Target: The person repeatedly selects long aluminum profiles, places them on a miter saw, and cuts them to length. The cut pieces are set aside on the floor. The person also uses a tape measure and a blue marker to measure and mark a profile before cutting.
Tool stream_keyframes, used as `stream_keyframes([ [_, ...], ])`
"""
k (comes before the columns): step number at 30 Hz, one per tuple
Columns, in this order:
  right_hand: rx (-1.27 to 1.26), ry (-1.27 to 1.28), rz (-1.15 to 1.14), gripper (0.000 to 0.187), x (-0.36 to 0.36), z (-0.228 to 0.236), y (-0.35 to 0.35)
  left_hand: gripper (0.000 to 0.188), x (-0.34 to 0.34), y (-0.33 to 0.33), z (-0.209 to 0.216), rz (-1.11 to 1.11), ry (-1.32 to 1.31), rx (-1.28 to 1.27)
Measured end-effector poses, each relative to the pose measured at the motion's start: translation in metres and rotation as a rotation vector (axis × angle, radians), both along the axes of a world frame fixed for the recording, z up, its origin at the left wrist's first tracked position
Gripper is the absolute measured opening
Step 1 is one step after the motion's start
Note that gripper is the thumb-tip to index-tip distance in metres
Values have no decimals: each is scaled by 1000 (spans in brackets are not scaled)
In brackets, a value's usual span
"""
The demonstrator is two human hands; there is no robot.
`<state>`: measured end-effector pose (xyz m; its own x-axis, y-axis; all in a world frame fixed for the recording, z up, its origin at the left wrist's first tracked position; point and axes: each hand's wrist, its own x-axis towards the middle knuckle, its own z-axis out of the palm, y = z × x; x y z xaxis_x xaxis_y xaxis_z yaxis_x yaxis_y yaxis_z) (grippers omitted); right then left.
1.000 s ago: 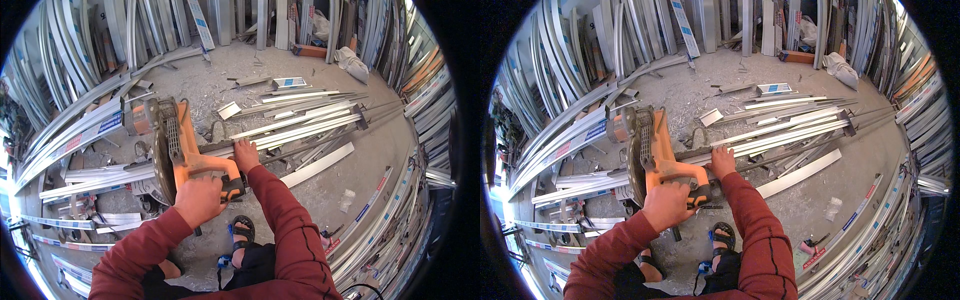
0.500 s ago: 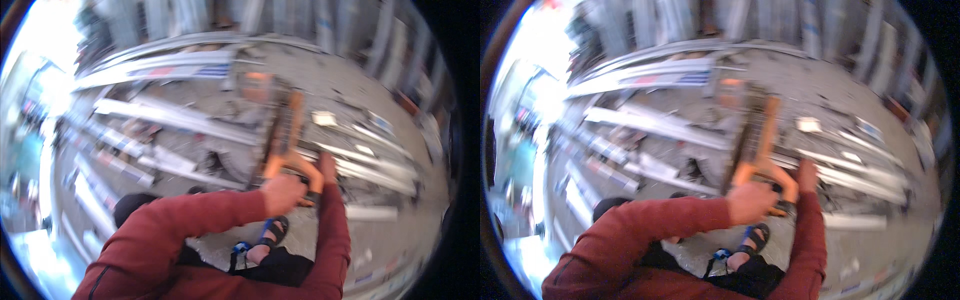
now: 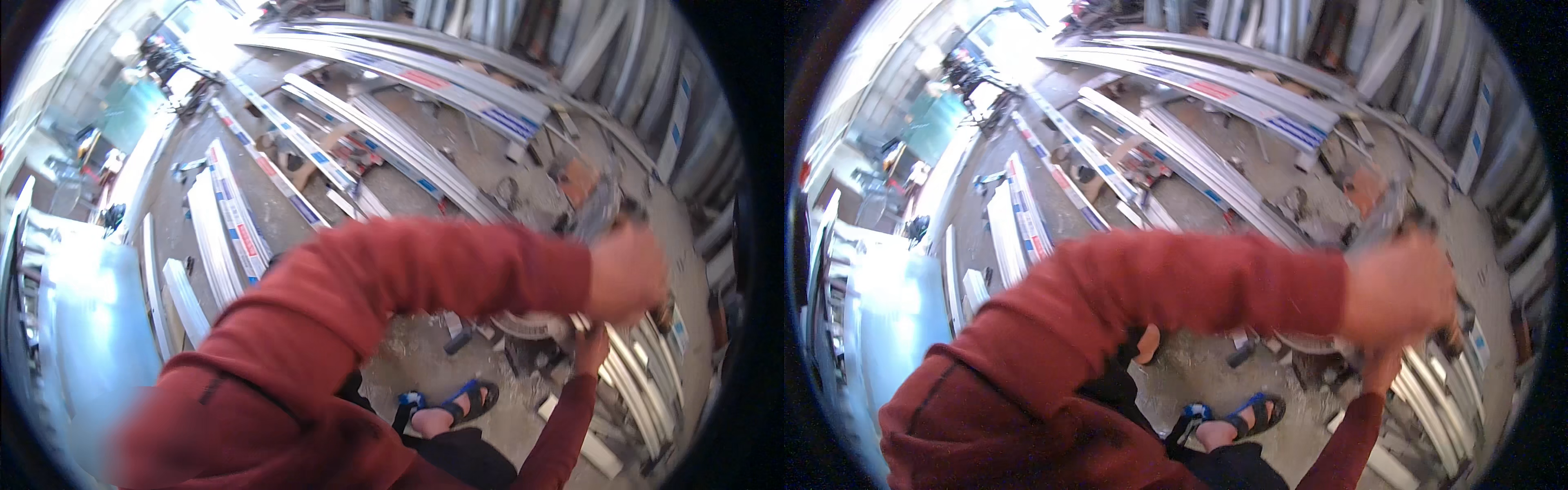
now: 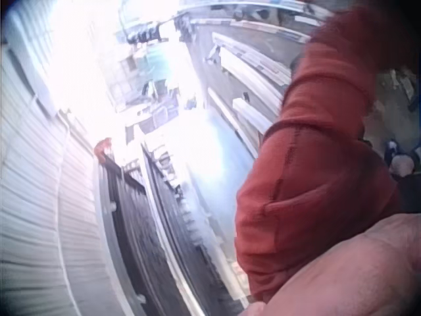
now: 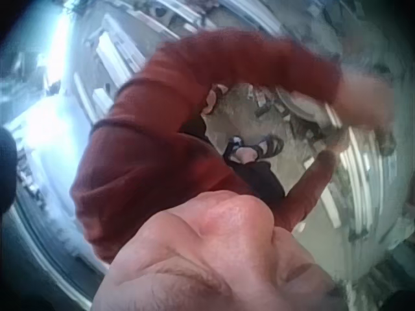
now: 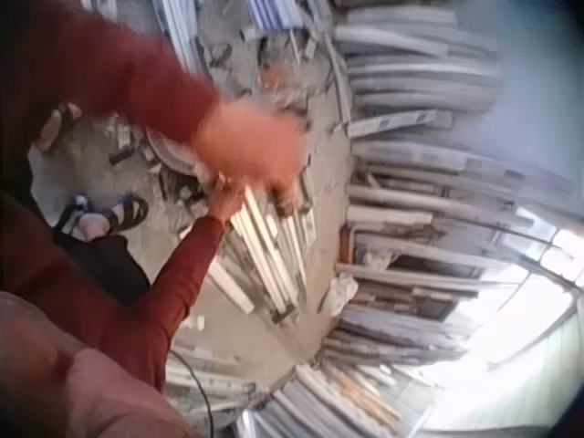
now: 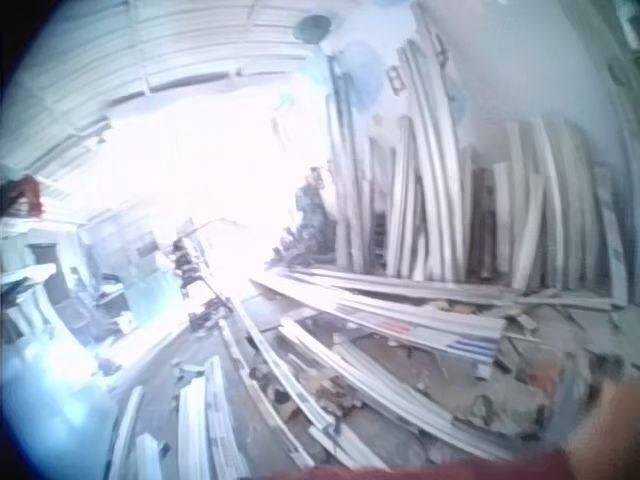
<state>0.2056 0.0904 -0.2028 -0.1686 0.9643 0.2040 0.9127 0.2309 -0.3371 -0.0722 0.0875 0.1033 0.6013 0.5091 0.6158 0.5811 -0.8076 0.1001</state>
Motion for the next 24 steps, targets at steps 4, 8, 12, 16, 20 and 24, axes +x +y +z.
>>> stream_keyframes([
  [4,-247,-283,-119,67,28,1,-9,20,-103,19,32,45,-252,18],
  [8,-124,-306,-15,43,20,17,-27,21,-219,-22,-1,462,-91,-341],
  [12,-511,-3,-76,49,16,46,-61,25,-261,-82,-20,603,11,-712],
  [16,-314,-165,278,42,-9,70,-93,31,-277,-123,-38,477,86,-809],
  [20,-282,-238,380,48,-53,106,-118,38,-268,-149,-29,317,41,-672],
  [24,-336,-133,402,47,-110,171,-144,46,-235,-156,-30,91,-35,-411],
])
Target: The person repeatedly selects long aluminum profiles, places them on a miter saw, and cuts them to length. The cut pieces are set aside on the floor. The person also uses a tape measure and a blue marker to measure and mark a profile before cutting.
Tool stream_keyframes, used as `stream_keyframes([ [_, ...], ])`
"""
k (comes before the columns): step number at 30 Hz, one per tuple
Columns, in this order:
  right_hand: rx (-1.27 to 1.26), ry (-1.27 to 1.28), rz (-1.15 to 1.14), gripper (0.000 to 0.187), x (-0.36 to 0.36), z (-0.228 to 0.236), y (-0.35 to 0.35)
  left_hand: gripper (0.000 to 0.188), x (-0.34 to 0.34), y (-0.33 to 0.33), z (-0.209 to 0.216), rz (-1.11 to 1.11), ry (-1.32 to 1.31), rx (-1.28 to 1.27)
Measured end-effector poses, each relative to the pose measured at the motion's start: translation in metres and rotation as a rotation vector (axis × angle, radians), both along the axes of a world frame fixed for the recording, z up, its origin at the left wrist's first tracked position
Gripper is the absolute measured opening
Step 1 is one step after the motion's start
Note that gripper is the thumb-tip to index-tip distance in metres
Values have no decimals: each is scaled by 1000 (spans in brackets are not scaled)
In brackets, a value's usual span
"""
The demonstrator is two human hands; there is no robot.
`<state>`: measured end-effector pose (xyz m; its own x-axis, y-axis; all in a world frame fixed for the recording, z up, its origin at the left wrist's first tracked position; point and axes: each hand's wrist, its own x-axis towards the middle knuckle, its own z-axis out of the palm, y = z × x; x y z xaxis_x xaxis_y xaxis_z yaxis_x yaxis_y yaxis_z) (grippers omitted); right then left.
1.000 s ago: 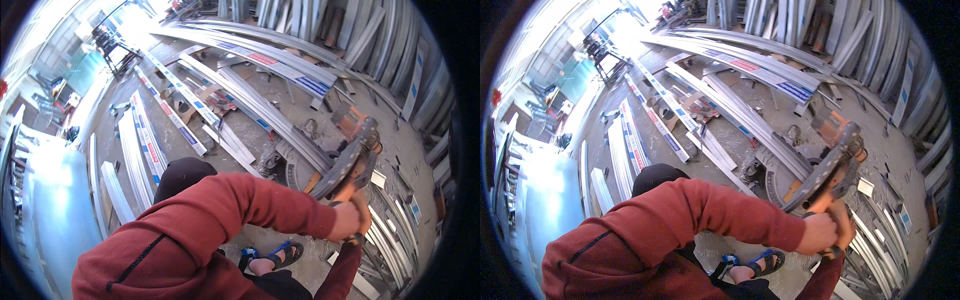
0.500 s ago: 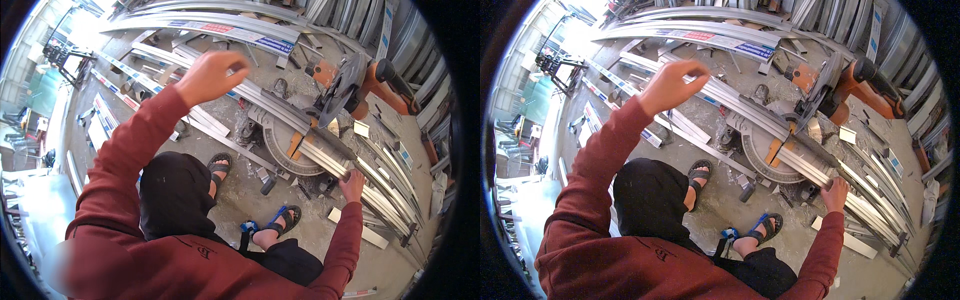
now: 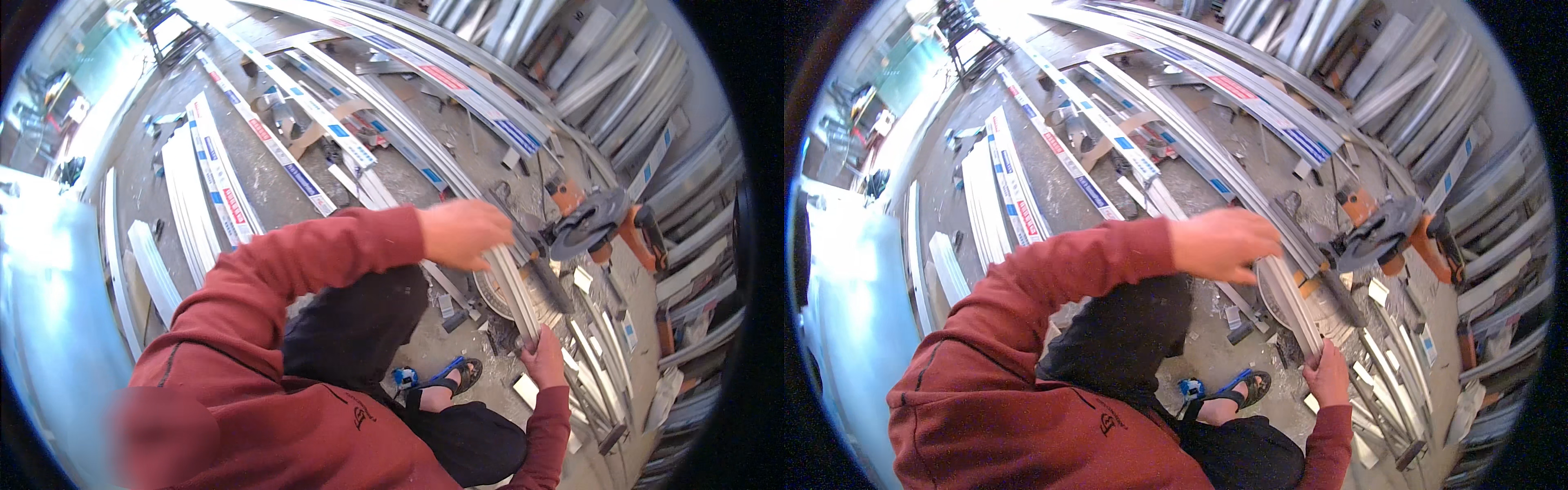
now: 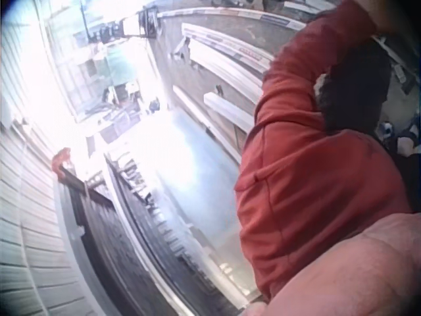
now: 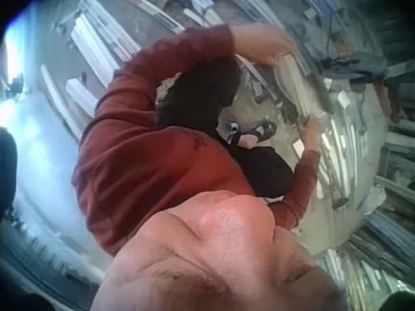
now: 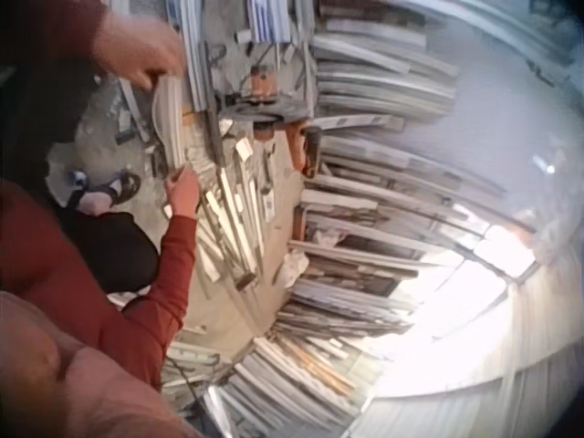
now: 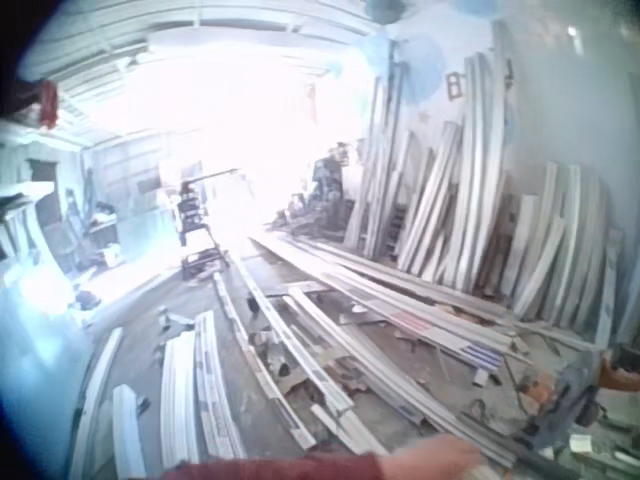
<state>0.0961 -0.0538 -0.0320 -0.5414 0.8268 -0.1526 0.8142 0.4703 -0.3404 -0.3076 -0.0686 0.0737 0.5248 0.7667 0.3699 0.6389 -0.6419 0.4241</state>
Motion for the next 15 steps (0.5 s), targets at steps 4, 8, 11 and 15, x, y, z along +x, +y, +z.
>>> stream_keyframes([
  [4,-96,-61,-94,44,-50,75,-31,56,18,-14,8,-117,136,187],
  [8,-4,-75,-24,44,-89,127,-65,49,16,-12,-9,-134,267,171],
  [11,87,-18,-41,52,-87,128,-77,39,6,1,-35,-122,218,60],
  [15,-182,-38,-74,44,-57,96,-70,40,-15,-15,-33,-210,352,-168],
])
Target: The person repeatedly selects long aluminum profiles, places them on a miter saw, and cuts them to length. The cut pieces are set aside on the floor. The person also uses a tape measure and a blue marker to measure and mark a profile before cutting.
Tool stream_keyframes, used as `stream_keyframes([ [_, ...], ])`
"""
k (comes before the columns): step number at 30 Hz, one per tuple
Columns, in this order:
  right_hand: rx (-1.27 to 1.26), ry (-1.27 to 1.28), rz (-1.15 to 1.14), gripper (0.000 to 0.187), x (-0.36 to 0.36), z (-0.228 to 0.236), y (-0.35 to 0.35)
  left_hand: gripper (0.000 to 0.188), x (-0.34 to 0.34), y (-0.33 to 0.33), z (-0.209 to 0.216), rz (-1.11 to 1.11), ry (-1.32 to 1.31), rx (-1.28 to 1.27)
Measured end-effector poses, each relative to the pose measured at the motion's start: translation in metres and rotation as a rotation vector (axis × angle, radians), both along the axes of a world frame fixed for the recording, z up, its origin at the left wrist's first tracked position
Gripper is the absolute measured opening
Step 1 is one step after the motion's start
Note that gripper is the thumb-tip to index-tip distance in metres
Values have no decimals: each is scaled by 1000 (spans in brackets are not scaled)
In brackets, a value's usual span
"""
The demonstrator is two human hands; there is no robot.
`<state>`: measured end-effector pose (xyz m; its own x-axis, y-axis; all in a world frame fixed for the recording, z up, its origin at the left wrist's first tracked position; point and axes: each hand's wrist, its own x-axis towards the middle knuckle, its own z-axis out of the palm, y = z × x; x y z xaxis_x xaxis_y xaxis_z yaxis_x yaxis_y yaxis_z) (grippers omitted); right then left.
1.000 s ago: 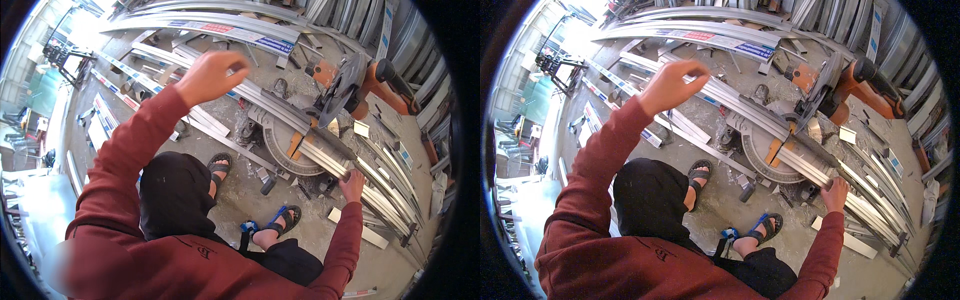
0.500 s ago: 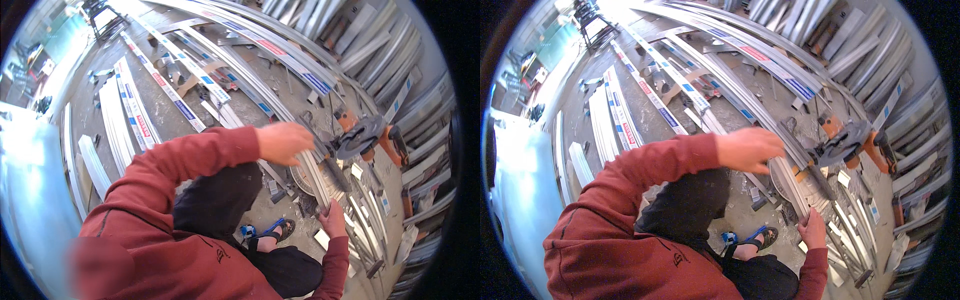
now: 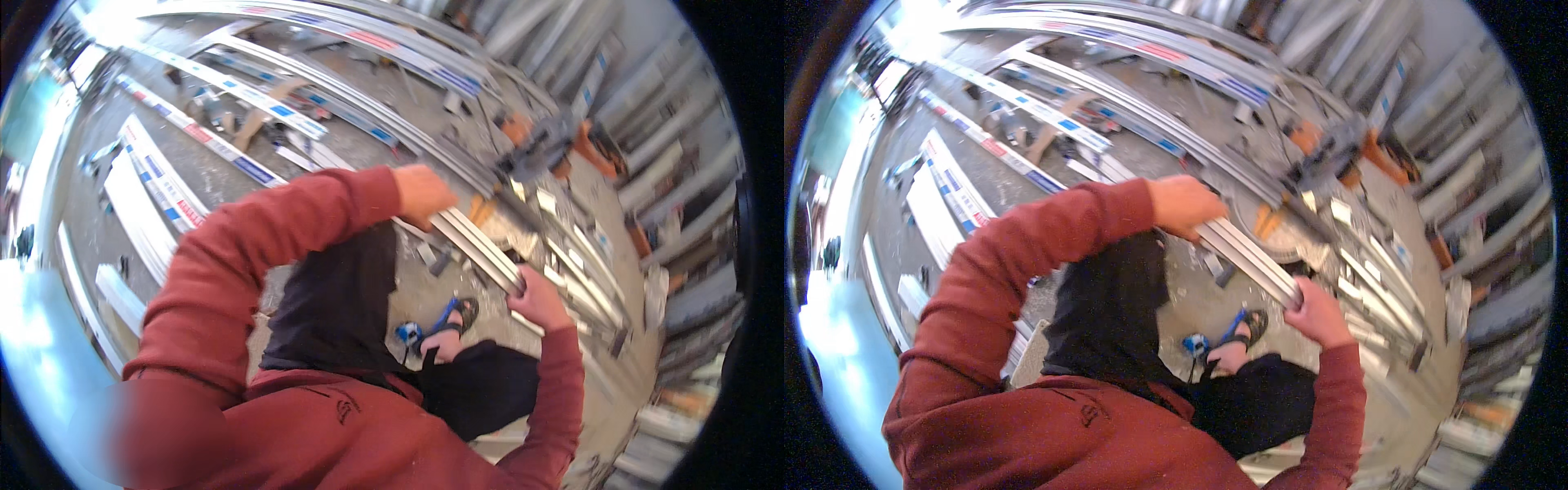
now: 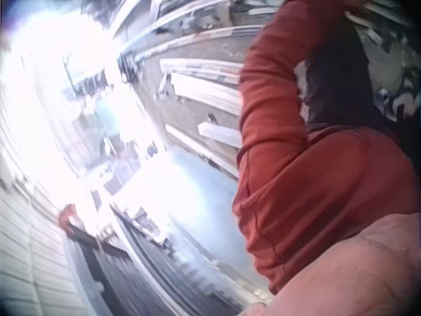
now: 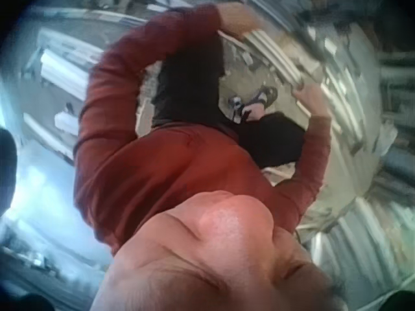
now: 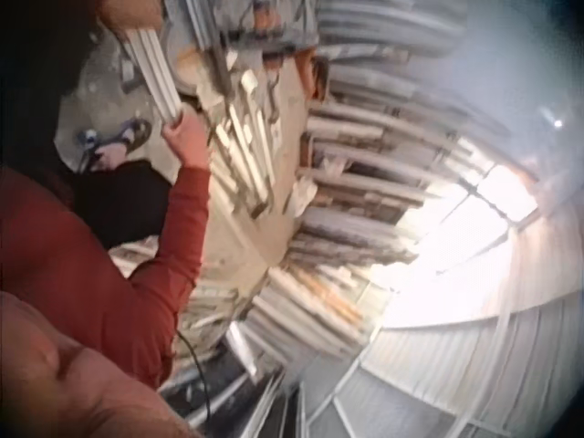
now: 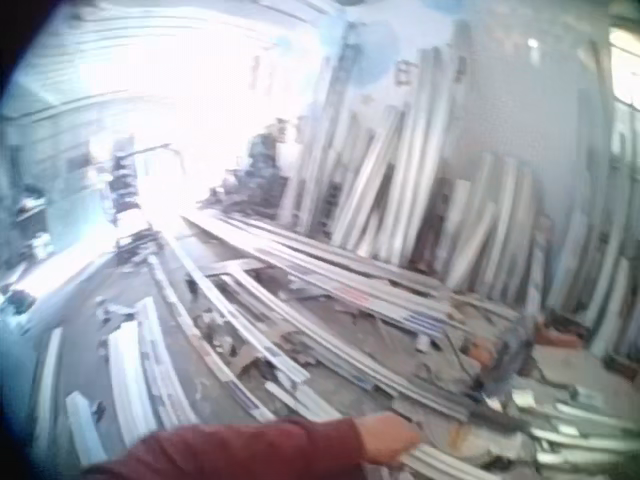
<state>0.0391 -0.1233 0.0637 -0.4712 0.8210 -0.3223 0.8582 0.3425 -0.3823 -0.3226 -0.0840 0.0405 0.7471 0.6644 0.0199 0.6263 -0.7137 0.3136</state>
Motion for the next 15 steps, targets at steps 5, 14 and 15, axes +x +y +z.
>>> stream_keyframes([
  [5,-235,33,-2,32,50,-61,26,40,48,-1,-4,14,225,-164],
  [14,-231,9,-6,32,89,-214,39,59,92,11,-196,83,267,-144],
  [15,-211,17,-10,28,91,-231,40,63,87,13,-206,53,231,-106],
])
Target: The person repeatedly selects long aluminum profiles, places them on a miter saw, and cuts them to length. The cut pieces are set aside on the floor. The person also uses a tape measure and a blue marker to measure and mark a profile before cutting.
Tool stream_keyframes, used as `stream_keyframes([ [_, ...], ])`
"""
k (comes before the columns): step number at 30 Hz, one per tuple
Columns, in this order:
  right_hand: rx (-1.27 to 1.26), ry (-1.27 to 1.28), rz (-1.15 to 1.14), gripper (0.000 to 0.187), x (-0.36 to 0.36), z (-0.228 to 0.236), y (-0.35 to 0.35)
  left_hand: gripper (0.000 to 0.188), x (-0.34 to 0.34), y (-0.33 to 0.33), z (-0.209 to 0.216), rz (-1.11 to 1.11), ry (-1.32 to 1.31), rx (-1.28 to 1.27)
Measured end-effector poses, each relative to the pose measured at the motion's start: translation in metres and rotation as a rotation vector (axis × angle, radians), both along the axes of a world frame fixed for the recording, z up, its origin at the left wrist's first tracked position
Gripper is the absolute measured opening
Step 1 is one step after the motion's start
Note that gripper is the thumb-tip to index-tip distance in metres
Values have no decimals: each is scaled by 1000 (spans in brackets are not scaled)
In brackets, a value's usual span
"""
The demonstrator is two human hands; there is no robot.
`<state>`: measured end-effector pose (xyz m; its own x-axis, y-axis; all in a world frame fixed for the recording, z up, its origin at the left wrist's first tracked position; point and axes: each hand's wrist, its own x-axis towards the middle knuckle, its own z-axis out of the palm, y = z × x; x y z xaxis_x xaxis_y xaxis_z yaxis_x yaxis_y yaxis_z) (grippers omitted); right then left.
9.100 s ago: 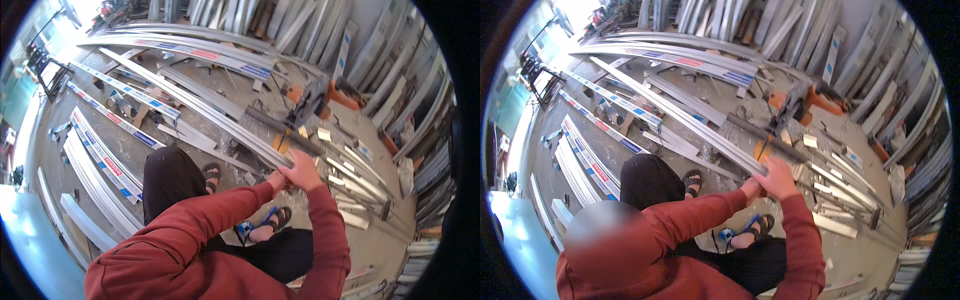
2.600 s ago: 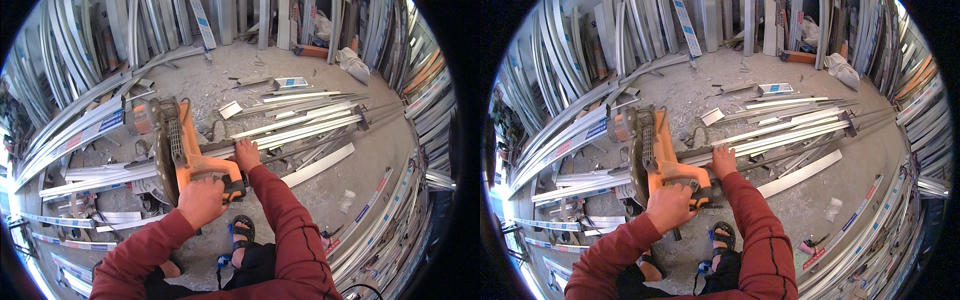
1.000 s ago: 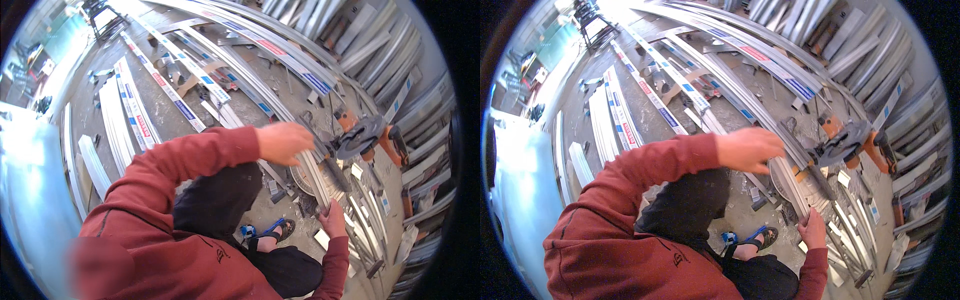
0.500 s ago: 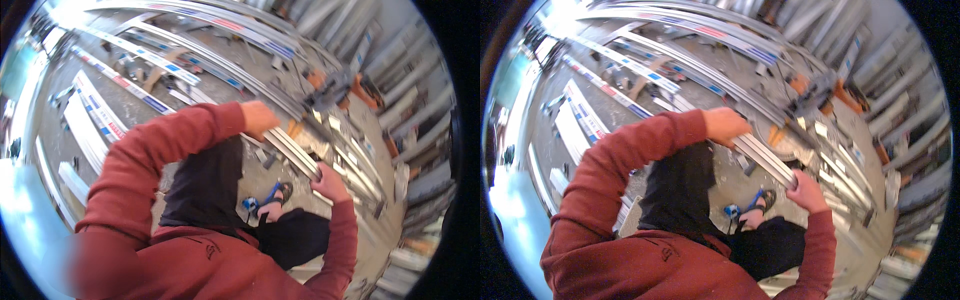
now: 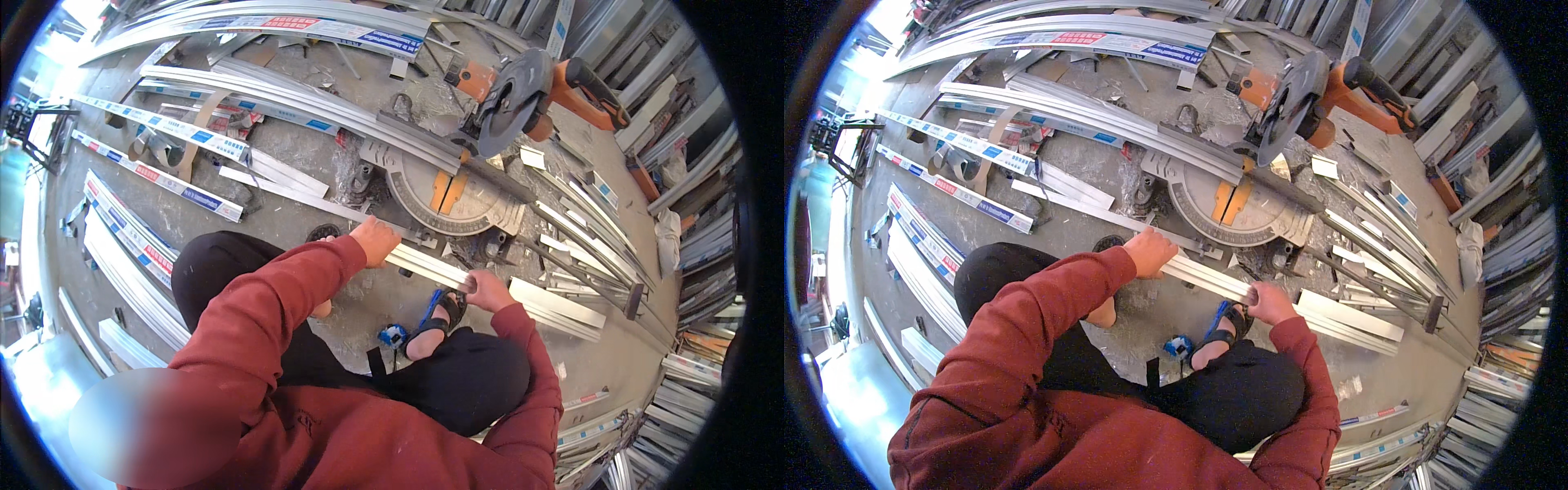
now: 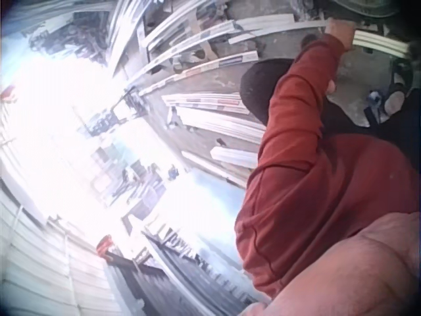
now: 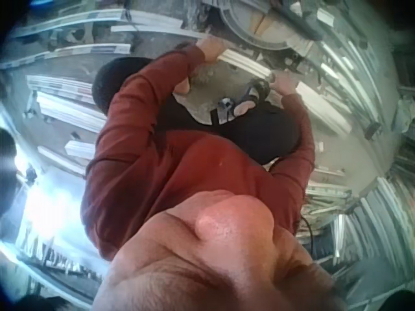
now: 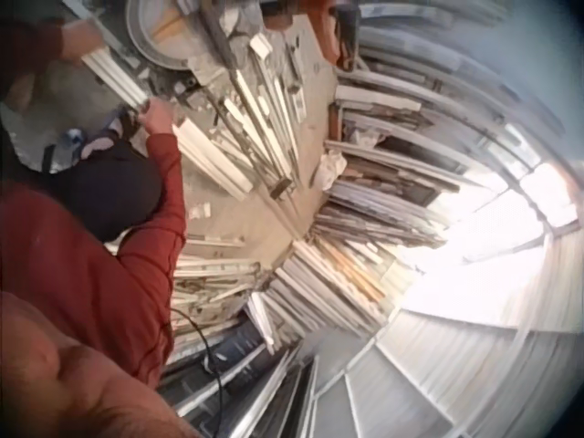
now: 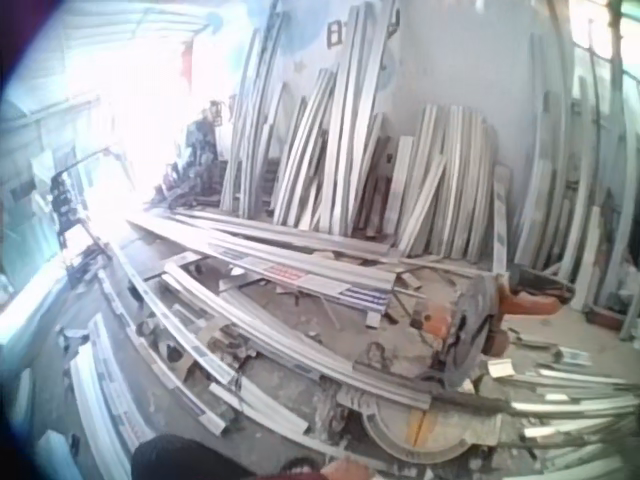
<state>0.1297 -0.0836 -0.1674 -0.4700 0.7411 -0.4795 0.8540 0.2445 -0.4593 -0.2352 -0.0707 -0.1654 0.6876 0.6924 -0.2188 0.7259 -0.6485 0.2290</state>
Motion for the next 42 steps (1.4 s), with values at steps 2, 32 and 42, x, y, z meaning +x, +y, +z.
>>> stream_keyframes([
  [2,25,-24,-24,26,3,-24,-2,71,-3,14,-3,19,-158,6],
  [32,-761,1121,-591,89,-57,25,11,18,26,79,-2,1554,-1937,-948],
  [42,-111,1610,-888,52,15,73,-62,19,67,36,29,1427,-2203,-1158],
])
